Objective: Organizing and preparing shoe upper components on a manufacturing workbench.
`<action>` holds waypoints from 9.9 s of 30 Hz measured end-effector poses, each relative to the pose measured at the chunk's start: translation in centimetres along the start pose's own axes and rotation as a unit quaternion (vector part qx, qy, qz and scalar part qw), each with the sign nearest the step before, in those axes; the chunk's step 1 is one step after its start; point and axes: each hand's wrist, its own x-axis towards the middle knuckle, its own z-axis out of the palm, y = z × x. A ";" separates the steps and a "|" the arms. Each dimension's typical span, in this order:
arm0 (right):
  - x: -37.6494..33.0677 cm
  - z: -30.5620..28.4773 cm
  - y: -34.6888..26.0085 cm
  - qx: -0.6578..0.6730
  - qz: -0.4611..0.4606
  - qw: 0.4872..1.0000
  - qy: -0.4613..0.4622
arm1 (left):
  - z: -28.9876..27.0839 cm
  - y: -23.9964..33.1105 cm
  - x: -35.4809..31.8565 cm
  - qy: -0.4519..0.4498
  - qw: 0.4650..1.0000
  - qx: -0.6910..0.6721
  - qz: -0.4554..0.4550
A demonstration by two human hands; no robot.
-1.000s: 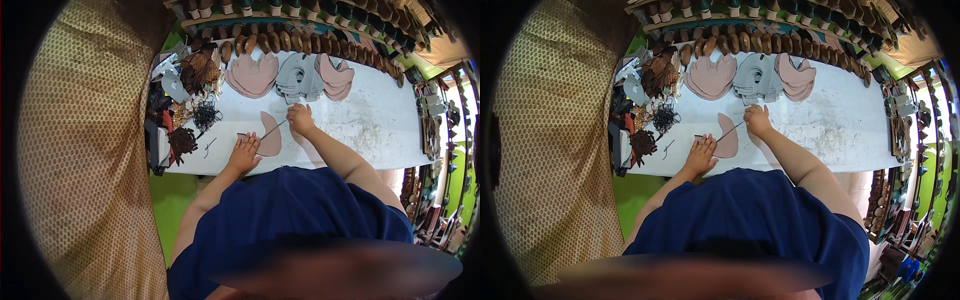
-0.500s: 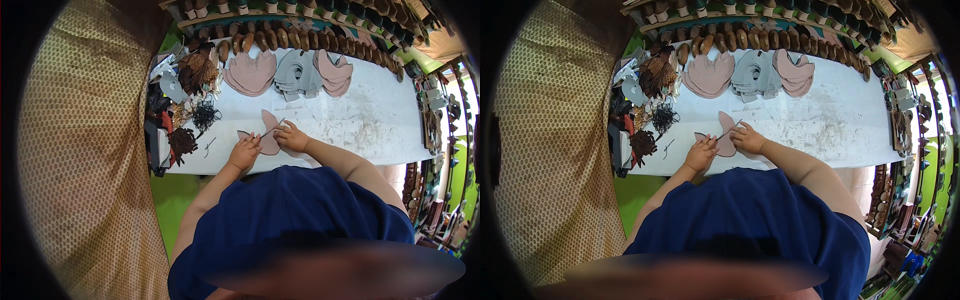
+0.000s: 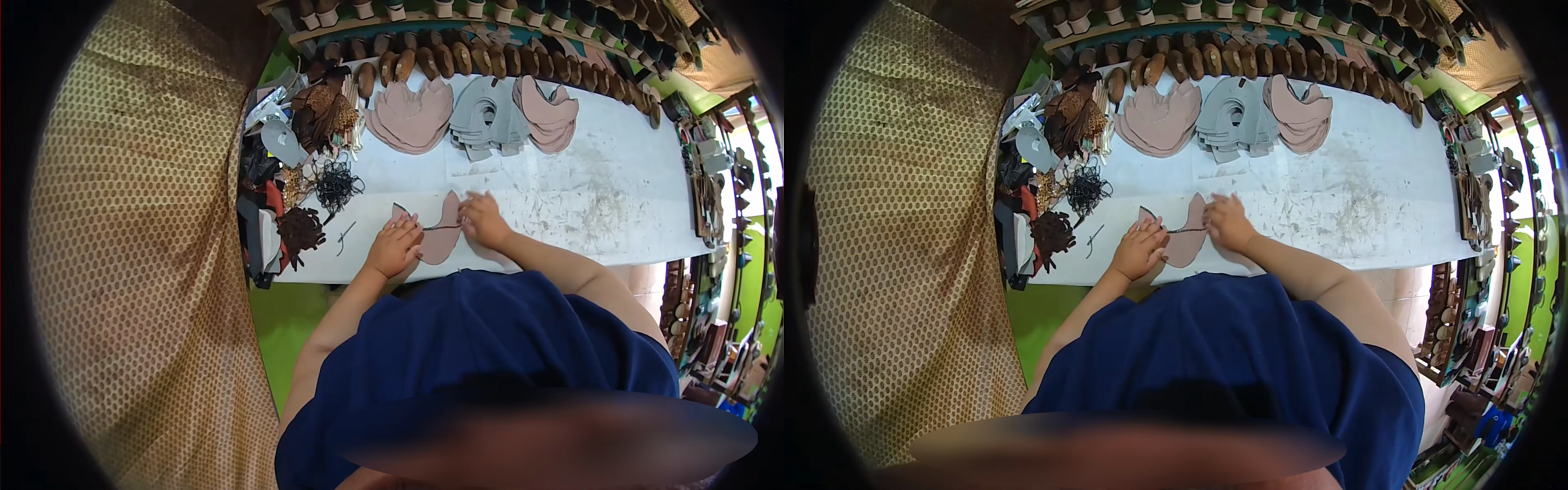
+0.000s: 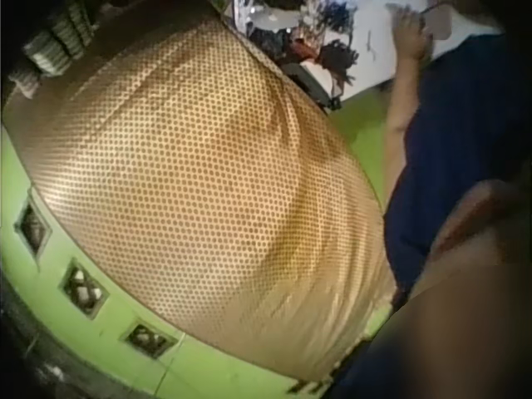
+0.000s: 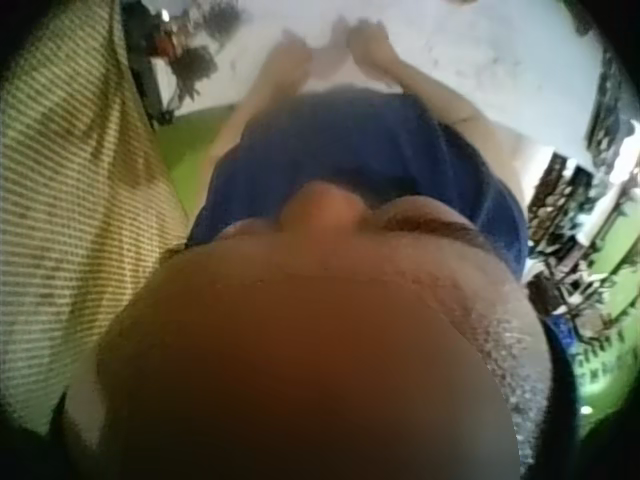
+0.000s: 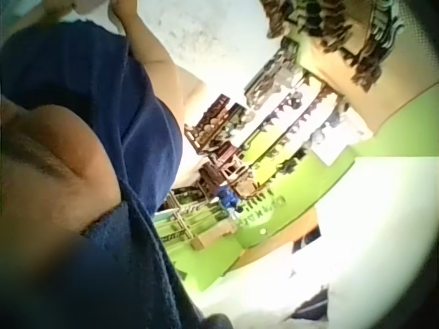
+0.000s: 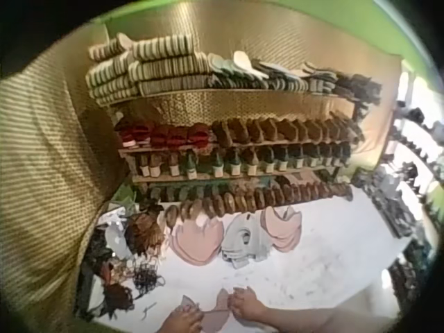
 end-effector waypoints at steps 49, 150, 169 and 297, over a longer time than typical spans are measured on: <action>4.3 -0.5 1.7 -0.107 0.118 0.980 -0.116 | 2.8 2.7 2.1 -0.100 0.991 0.090 -0.027; 2.3 1.1 -5.7 -0.228 0.057 0.947 -0.218 | -4.0 -9.8 -13.8 -0.144 0.946 0.060 -0.285; 0.8 4.0 -8.5 -0.247 -0.048 0.943 -0.218 | -4.3 -12.1 -14.4 -0.177 0.950 -0.033 -0.255; 9.8 -25.0 17.9 -0.172 0.218 0.959 0.048 | 2.2 -1.3 3.5 0.111 0.938 0.052 -0.324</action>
